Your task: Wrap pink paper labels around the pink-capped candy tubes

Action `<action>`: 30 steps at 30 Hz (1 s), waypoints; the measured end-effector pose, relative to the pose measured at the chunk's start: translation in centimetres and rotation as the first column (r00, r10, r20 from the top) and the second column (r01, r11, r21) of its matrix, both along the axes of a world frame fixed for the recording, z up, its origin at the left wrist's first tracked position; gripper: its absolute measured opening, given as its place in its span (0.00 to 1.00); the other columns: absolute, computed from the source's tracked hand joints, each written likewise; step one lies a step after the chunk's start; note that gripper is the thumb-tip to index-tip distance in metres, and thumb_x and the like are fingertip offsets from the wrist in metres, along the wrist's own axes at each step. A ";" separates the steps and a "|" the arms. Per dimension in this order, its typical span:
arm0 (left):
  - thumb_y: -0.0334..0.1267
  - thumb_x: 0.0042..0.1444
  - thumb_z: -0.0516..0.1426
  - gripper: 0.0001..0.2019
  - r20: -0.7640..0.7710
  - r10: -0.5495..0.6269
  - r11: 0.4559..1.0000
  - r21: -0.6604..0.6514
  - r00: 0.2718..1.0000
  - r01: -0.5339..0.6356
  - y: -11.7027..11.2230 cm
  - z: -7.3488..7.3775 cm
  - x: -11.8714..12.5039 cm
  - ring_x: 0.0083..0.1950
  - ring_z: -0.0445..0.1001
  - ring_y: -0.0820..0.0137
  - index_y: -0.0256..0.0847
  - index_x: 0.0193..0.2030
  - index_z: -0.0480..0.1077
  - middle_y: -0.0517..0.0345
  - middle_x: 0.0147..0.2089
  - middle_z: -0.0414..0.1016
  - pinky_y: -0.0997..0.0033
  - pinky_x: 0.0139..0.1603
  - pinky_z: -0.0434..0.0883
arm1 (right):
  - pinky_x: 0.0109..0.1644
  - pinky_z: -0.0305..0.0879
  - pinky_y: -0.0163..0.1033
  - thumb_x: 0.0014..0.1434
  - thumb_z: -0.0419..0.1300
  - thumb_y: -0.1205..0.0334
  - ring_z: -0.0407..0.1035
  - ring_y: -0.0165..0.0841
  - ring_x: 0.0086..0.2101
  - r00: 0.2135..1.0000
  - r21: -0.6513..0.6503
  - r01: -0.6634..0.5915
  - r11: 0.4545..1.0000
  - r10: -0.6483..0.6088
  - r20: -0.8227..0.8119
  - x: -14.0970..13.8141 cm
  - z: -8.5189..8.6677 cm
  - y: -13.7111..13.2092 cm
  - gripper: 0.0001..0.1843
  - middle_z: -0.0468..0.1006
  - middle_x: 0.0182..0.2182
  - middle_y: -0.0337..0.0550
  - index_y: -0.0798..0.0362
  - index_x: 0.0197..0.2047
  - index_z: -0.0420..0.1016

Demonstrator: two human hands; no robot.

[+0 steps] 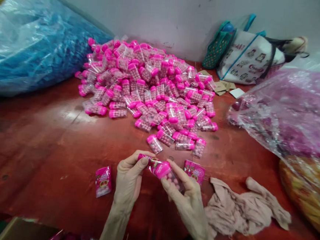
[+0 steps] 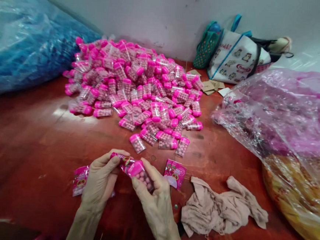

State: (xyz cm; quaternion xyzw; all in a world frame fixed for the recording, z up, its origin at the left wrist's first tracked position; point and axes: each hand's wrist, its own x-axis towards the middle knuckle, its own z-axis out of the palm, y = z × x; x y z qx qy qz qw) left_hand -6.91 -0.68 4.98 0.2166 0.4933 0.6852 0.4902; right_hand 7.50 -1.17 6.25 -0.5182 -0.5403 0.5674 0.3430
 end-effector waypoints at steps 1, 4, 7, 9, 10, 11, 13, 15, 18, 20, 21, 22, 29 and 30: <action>0.31 0.46 0.62 0.04 -0.025 0.008 1.000 0.003 1.000 -0.008 0.2 0.1 0.0 0.34 0.71 0.73 0.35 0.30 0.76 0.56 0.33 0.76 0.77 0.37 0.68 | 0.37 0.68 0.38 0.55 0.59 0.60 0.70 0.33 0.33 0.998 0.067 -0.019 0.998 0.015 0.059 0.0 0.1 0.3 0.22 0.75 0.35 0.43 0.51 0.54 0.69; 0.29 0.46 0.61 0.06 -0.071 0.074 0.997 -0.002 0.995 -0.075 1.0 0.3 0.0 0.36 0.73 0.73 0.36 0.34 0.74 0.56 0.36 0.77 0.76 0.39 0.68 | 0.40 0.68 0.39 0.56 0.57 0.62 0.70 0.35 0.36 0.984 0.182 -0.038 0.982 0.005 0.177 -0.7 -0.3 1.1 0.22 0.75 0.38 0.46 0.52 0.55 0.67; 0.28 0.45 0.62 0.10 0.022 0.186 0.982 -0.018 0.982 -0.186 1.6 0.3 0.0 0.36 0.75 0.70 0.38 0.36 0.69 0.54 0.39 0.77 0.71 0.39 0.70 | 0.38 0.69 0.38 0.56 0.57 0.62 0.71 0.34 0.34 0.984 0.146 0.005 0.989 -0.031 0.173 -1.7 -0.9 1.5 0.22 0.76 0.38 0.46 0.54 0.55 0.65; 0.30 0.45 0.63 0.12 0.140 0.238 0.971 -0.046 0.961 -0.234 1.9 0.1 0.1 0.37 0.75 0.69 0.39 0.37 0.68 0.53 0.39 0.77 0.69 0.40 0.70 | 0.37 0.70 0.36 0.55 0.58 0.63 0.72 0.33 0.32 0.984 0.132 0.018 0.991 -0.041 0.173 -2.3 -1.0 1.7 0.18 0.76 0.36 0.44 0.54 0.50 0.67; 0.32 0.45 0.63 0.13 0.196 0.244 0.970 -0.058 0.950 -0.238 1.9 -0.1 0.2 0.37 0.75 0.69 0.38 0.38 0.68 0.53 0.38 0.77 0.69 0.40 0.70 | 0.36 0.70 0.36 0.54 0.59 0.63 0.72 0.33 0.32 0.983 0.133 0.020 0.991 -0.044 0.177 -2.5 -1.0 1.7 0.16 0.77 0.35 0.43 0.53 0.48 0.68; 0.35 0.45 0.63 0.13 0.241 0.241 0.970 -0.063 0.940 -0.233 1.9 -0.3 0.3 0.37 0.75 0.68 0.37 0.38 0.68 0.53 0.37 0.77 0.69 0.40 0.70 | 0.36 0.70 0.35 0.54 0.58 0.64 0.72 0.32 0.32 0.982 0.144 0.021 0.989 -0.048 0.184 -2.7 -1.0 1.8 0.15 0.77 0.34 0.42 0.53 0.47 0.68; 0.39 0.45 0.63 0.13 0.295 0.224 0.974 -0.056 0.929 -0.218 1.8 -0.5 0.7 0.36 0.75 0.67 0.35 0.37 0.70 0.53 0.34 0.77 0.68 0.40 0.70 | 0.38 0.70 0.35 0.55 0.58 0.65 0.73 0.32 0.33 0.976 0.195 0.030 0.980 -0.070 0.205 -2.9 -1.0 1.9 0.15 0.77 0.36 0.42 0.52 0.47 0.68; 0.38 0.44 0.64 0.12 0.316 0.205 0.979 -0.066 0.926 -0.194 1.7 -0.6 1.2 0.36 0.76 0.66 0.35 0.35 0.71 0.54 0.33 0.77 0.68 0.41 0.70 | 0.40 0.70 0.36 0.55 0.57 0.66 0.73 0.33 0.36 0.968 0.275 0.022 0.961 -0.089 0.235 -2.9 -1.1 1.9 0.16 0.77 0.38 0.43 0.52 0.49 0.68; 0.31 0.44 0.63 0.06 0.315 0.194 0.978 -0.132 0.929 -0.159 1.7 -0.4 1.8 0.35 0.76 0.67 0.35 0.31 0.73 0.55 0.30 0.78 0.68 0.41 0.70 | 0.46 0.68 0.39 0.55 0.57 0.67 0.73 0.35 0.38 0.962 0.374 -0.003 0.927 -0.099 0.254 -2.7 -1.5 1.8 0.17 0.77 0.39 0.45 0.54 0.49 0.69; 0.30 0.43 0.64 0.05 0.313 0.203 0.974 -0.162 0.928 -0.159 1.8 -0.2 2.1 0.34 0.76 0.68 0.35 0.29 0.73 0.57 0.29 0.78 0.68 0.41 0.71 | 0.49 0.66 0.40 0.55 0.58 0.67 0.72 0.36 0.40 0.973 0.361 -0.008 0.933 -0.075 0.217 -2.5 -1.6 1.6 0.18 0.77 0.41 0.45 0.54 0.50 0.69; 0.30 0.42 0.64 0.06 0.314 0.200 0.974 -0.168 0.928 -0.153 1.9 -0.2 2.2 0.33 0.76 0.68 0.36 0.30 0.74 0.57 0.29 0.78 0.68 0.41 0.71 | 0.48 0.67 0.39 0.55 0.58 0.66 0.72 0.36 0.40 0.982 0.322 -0.004 0.947 -0.057 0.182 -2.4 -1.7 1.5 0.18 0.77 0.42 0.45 0.54 0.51 0.69; 0.30 0.41 0.64 0.08 0.314 0.187 0.975 -0.173 0.931 -0.138 2.0 -0.1 2.3 0.32 0.76 0.68 0.36 0.31 0.75 0.56 0.29 0.79 0.68 0.41 0.71 | 0.46 0.68 0.38 0.55 0.58 0.65 0.73 0.35 0.40 0.990 0.263 0.000 0.965 -0.038 0.138 -2.2 -1.6 1.4 0.19 0.77 0.42 0.45 0.53 0.51 0.69; 0.35 0.43 0.64 0.12 0.308 0.040 0.990 -0.141 0.951 0.004 2.4 -0.1 4.5 0.37 0.77 0.63 0.35 0.37 0.76 0.48 0.36 0.79 0.66 0.41 0.71 | 0.41 0.71 0.35 0.57 0.58 0.63 0.73 0.34 0.38 0.997 0.114 0.080 0.990 -0.078 -0.019 -0.5 -1.3 1.8 0.18 0.78 0.41 0.44 0.53 0.51 0.69; 0.34 0.43 0.64 0.11 0.306 0.032 0.990 -0.140 0.952 0.012 2.5 0.0 4.9 0.37 0.76 0.63 0.35 0.36 0.76 0.48 0.36 0.79 0.66 0.42 0.71 | 0.44 0.70 0.36 0.56 0.58 0.65 0.72 0.35 0.41 0.994 0.205 0.102 0.973 -0.105 0.004 -0.3 -1.4 1.8 0.18 0.77 0.43 0.45 0.54 0.51 0.69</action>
